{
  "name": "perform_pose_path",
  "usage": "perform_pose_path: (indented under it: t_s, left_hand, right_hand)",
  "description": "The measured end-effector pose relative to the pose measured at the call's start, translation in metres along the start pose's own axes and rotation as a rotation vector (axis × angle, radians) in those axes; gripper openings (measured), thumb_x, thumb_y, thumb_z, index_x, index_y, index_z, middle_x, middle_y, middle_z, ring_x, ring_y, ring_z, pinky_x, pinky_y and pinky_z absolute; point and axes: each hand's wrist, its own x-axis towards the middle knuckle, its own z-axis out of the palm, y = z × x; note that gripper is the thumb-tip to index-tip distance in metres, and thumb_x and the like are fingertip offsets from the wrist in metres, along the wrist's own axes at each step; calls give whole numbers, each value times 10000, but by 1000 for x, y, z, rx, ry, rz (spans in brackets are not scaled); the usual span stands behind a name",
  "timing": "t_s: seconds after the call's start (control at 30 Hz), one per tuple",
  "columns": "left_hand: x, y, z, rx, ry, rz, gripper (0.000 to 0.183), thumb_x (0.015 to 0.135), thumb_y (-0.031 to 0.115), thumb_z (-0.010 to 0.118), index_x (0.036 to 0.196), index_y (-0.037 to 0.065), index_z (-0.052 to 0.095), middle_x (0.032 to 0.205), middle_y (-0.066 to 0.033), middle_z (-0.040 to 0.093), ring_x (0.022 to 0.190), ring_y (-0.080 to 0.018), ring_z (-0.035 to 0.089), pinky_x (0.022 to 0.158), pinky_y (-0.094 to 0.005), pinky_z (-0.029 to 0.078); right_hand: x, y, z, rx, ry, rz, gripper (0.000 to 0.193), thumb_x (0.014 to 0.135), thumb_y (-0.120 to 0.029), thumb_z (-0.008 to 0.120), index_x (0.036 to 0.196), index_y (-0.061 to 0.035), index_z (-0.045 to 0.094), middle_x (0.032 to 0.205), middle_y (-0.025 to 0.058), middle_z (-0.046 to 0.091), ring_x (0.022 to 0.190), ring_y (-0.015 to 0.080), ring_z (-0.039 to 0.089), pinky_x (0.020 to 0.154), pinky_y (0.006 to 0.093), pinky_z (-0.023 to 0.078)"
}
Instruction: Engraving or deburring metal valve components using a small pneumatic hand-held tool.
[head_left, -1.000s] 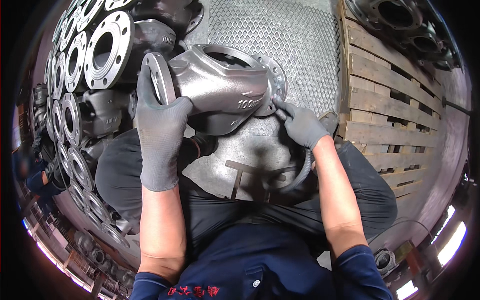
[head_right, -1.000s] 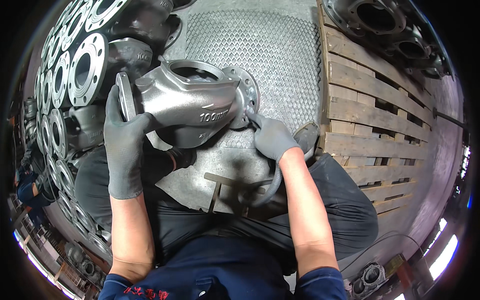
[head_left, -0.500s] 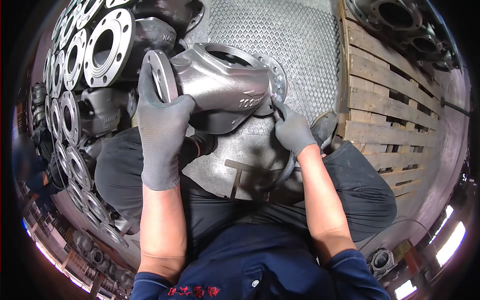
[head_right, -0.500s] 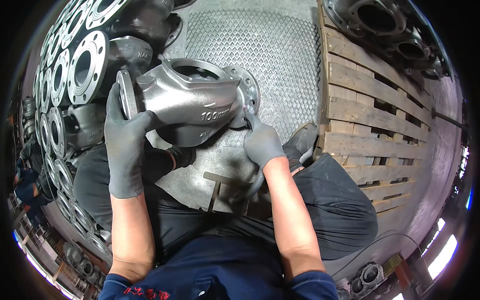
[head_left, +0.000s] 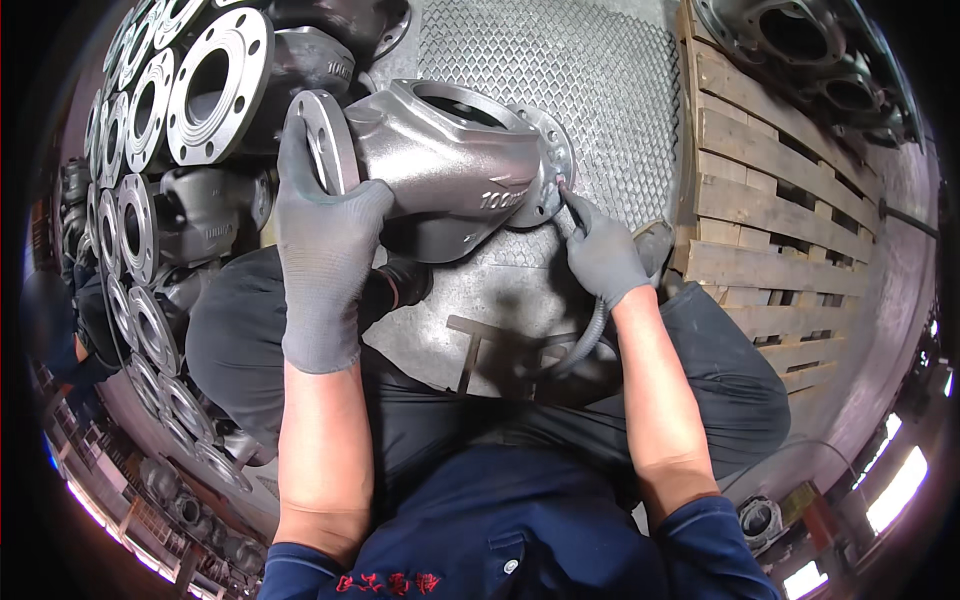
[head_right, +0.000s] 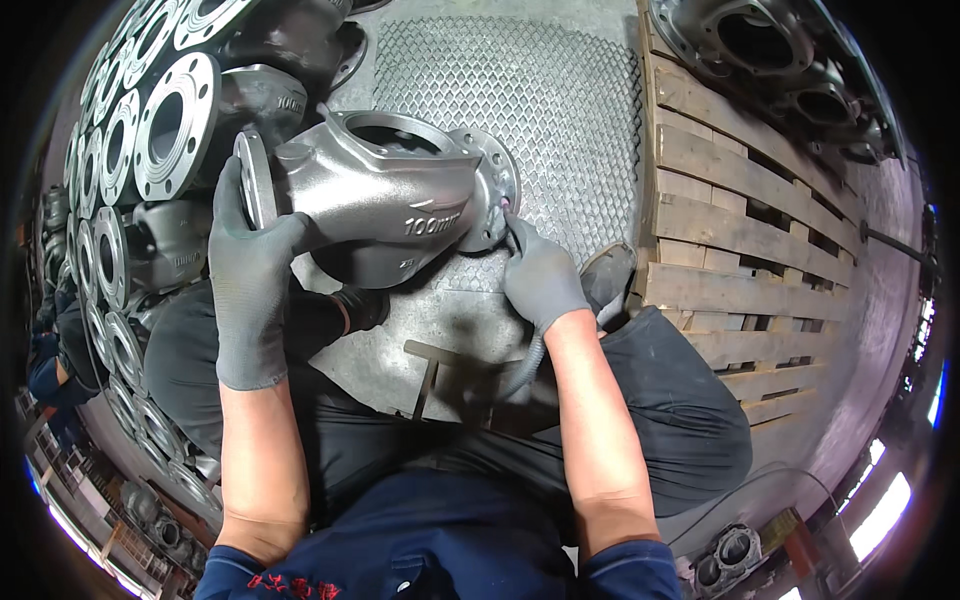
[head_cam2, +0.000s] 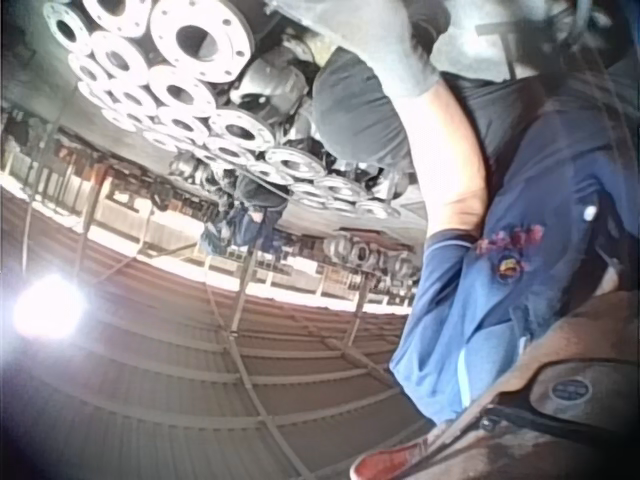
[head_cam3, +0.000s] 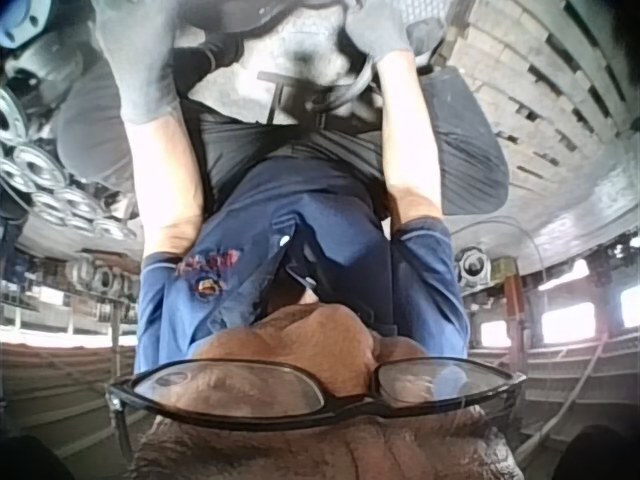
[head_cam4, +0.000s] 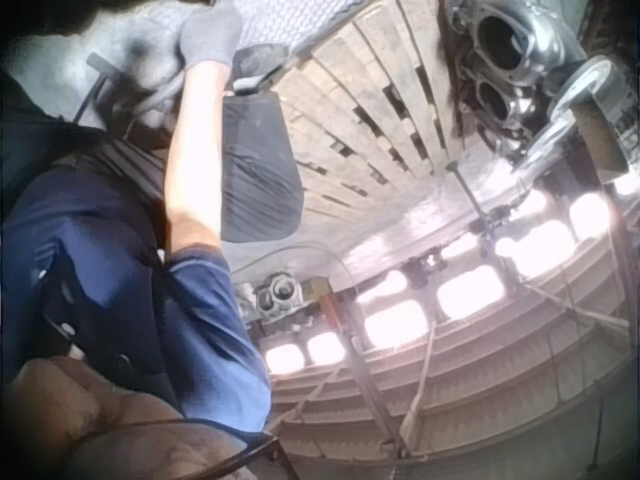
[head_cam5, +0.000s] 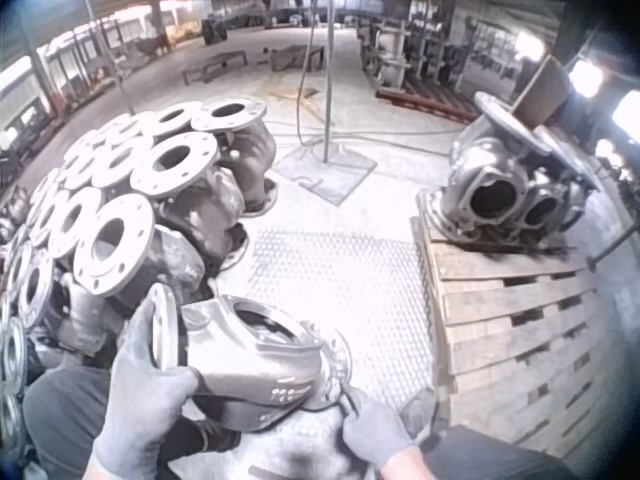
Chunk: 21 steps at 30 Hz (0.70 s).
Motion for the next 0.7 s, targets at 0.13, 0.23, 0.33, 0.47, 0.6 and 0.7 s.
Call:
perform_pose_path:
  t_s: [0.13, 0.23, 0.33, 0.47, 0.6, 0.7]
  left_hand:
    - [1, 4, 1, -22, 8, -46, 954, 747, 57, 703, 1635, -78, 378, 1471, -232, 628, 1292, -256, 654, 1065, -332, 524]
    - [1, 3, 0, -52, -11, -49, 958, 747, 58, 707, 1635, -79, 377, 1477, -232, 622, 1300, -250, 648, 1061, -327, 526]
    - [0, 5, 0, -65, -6, -58, 955, 749, 59, 711, 1633, -81, 379, 1476, -230, 620, 1298, -249, 646, 1059, -325, 525]
    - [1, 0, 1, 6, 8, -17, 934, 760, 55, 710, 1624, -91, 386, 1469, -227, 621, 1292, -249, 645, 1059, -325, 523]
    - [1, 3, 2, -34, 2, -34, 925, 762, 58, 710, 1618, -94, 392, 1460, -221, 625, 1288, -246, 644, 1058, -326, 524]
    - [0, -2, 0, -43, 15, 4, 919, 764, 57, 709, 1615, -93, 395, 1451, -213, 629, 1278, -237, 644, 1053, -327, 527]
  right_hand:
    - [7, 0, -26, -76, -130, -69, 576, 987, -126, 531, 1559, -171, 588, 1244, 297, 720, 1154, 480, 691, 1042, 531, 535]
    - [-4, -1, -32, -67, -118, -146, 576, 972, -91, 524, 1534, -175, 615, 1269, 259, 726, 1127, 446, 714, 1004, 497, 558]
    - [-7, 11, -19, -68, -146, -149, 526, 1014, -128, 518, 1530, -159, 612, 1220, 293, 723, 1113, 495, 697, 1024, 529, 548]
    - [-6, 16, -13, -19, -124, -154, 521, 1004, -104, 514, 1513, -138, 622, 1244, 287, 724, 1146, 482, 696, 1041, 520, 545]
    - [-5, 8, -15, -30, -150, -89, 525, 1001, -104, 518, 1512, -150, 628, 1280, 281, 718, 1185, 464, 691, 1063, 509, 537]
    - [-2, 6, -18, -23, -182, -50, 550, 996, -103, 520, 1534, -171, 614, 1296, 278, 713, 1189, 463, 689, 1071, 507, 534]
